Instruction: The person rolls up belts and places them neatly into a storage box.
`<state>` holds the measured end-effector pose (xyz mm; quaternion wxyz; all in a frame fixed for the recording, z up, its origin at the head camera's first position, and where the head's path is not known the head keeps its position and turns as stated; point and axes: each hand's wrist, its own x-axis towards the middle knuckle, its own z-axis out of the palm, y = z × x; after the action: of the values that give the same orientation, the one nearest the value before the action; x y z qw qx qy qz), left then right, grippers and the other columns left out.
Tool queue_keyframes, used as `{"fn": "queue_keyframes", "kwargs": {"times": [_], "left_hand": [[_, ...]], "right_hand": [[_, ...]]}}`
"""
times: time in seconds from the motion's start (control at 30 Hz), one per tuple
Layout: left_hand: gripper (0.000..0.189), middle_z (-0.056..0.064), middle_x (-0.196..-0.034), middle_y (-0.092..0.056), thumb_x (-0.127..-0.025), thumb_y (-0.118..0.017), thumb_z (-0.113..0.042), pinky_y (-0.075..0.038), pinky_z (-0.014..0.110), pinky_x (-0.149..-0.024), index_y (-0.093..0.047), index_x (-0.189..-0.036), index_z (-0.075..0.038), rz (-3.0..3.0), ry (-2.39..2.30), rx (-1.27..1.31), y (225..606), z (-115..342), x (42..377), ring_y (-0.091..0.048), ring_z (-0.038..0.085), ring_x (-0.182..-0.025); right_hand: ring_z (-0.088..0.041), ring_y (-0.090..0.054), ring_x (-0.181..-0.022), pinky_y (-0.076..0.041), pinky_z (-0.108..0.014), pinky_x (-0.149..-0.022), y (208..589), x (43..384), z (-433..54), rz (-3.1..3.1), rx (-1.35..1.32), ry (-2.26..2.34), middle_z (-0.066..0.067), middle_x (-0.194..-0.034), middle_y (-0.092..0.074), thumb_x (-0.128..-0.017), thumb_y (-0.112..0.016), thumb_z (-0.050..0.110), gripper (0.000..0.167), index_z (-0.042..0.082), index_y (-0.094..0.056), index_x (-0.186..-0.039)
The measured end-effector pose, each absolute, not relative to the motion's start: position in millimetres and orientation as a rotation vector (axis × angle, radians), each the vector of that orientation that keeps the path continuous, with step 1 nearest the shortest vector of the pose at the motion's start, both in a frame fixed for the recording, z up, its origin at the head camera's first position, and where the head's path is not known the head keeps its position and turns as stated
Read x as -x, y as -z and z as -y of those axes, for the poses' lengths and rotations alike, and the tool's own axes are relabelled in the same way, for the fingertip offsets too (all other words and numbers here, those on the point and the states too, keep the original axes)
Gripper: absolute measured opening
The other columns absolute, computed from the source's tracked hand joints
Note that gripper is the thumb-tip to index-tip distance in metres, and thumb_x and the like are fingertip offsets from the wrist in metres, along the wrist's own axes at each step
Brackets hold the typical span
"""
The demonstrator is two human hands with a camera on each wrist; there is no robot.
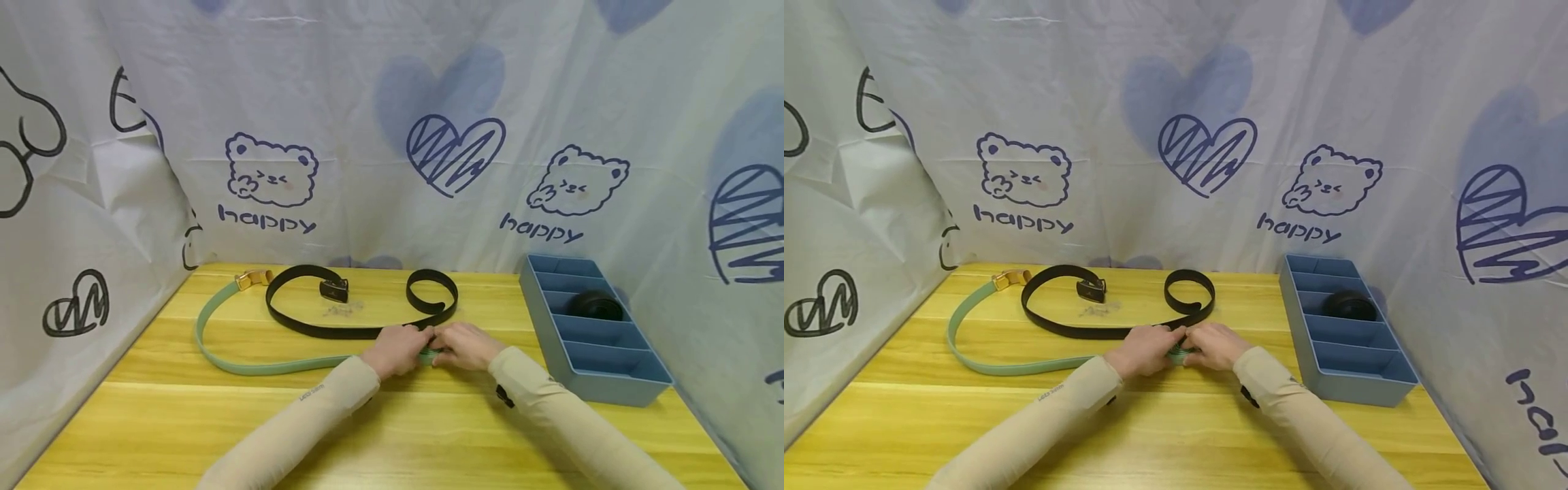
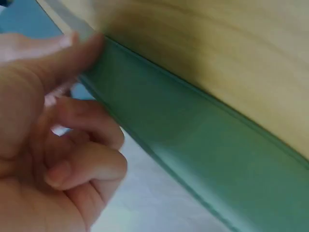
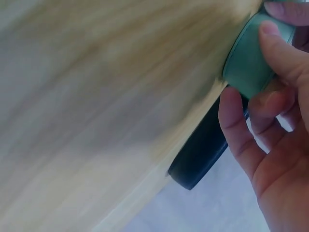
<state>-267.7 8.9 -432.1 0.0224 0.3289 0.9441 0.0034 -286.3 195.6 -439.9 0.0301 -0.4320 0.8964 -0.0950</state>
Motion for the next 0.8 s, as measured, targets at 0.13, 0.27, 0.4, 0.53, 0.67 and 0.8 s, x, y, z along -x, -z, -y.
{"fn": "queue_keyframes", "kwargs": {"times": [0.13, 0.27, 0.4, 0.53, 0.67, 0.8], "left_hand": [[0.065, 0.000, -0.122, -0.067, -0.086, -0.076, -0.037, -0.054, 0.038, -0.085, -0.049, -0.144, -0.024, -2.775, -0.105, -1.038, 431, -4, 283, -0.065, 0.019, -0.105], [0.070, -0.002, -0.130, -0.063, -0.084, -0.077, -0.038, -0.051, 0.037, -0.094, -0.047, -0.146, -0.029, -2.676, -0.173, -1.035, 430, -2, 294, -0.062, 0.018, -0.112], [0.059, -0.004, -0.125, -0.066, -0.082, -0.079, -0.039, -0.050, 0.035, -0.094, -0.057, -0.136, -0.027, -2.651, -0.208, -1.039, 427, -3, 296, -0.063, 0.015, -0.109], [0.046, -0.008, -0.110, -0.069, -0.080, -0.080, -0.044, -0.051, 0.030, -0.084, -0.066, -0.120, -0.025, -2.670, -0.211, -1.044, 426, -4, 296, -0.064, 0.010, -0.093], [0.038, -0.010, -0.090, -0.068, -0.076, -0.082, -0.046, -0.047, 0.026, -0.068, -0.068, -0.104, -0.024, -2.681, -0.268, -1.047, 429, -3, 295, -0.058, 0.007, -0.074], [0.044, -0.010, -0.095, -0.068, -0.076, -0.083, -0.044, -0.047, 0.024, -0.071, -0.068, -0.113, -0.024, -2.653, -0.324, -1.054, 432, 1, 298, -0.057, 0.005, -0.075]], "right_hand": [[0.001, -0.047, -0.065, -0.041, -0.019, -0.061, 438, 288, -197, -2.699, 1.336, 0.279, 0.009, -0.083, -0.062, -0.089, -0.071, 0.030, 0.016, 0.019, -0.075, -0.099], [0.002, -0.048, -0.066, -0.043, -0.019, -0.062, 437, 288, -198, -2.678, 1.342, 0.288, 0.008, -0.085, -0.062, -0.088, -0.071, 0.030, 0.021, 0.017, -0.076, -0.105], [0.000, -0.047, -0.065, -0.042, -0.020, -0.061, 436, 286, -196, -2.690, 1.328, 0.283, 0.007, -0.083, -0.062, -0.088, -0.073, 0.028, 0.012, 0.019, -0.073, -0.097], [-0.002, -0.044, -0.062, -0.038, -0.020, -0.058, 435, 282, -190, -2.737, 1.278, 0.287, 0.009, -0.076, -0.056, -0.086, -0.075, 0.033, 0.014, 0.021, -0.068, -0.086], [-0.002, -0.039, -0.060, -0.033, -0.019, -0.056, 436, 278, -187, -2.744, 1.281, 0.308, 0.009, -0.072, -0.051, -0.086, -0.076, 0.032, 0.019, 0.018, -0.065, -0.078], [-0.001, -0.039, -0.062, -0.033, -0.019, -0.057, 436, 279, -189, -2.723, 1.321, 0.312, 0.007, -0.074, -0.054, -0.086, -0.075, 0.028, 0.014, 0.017, -0.069, -0.081]]}}
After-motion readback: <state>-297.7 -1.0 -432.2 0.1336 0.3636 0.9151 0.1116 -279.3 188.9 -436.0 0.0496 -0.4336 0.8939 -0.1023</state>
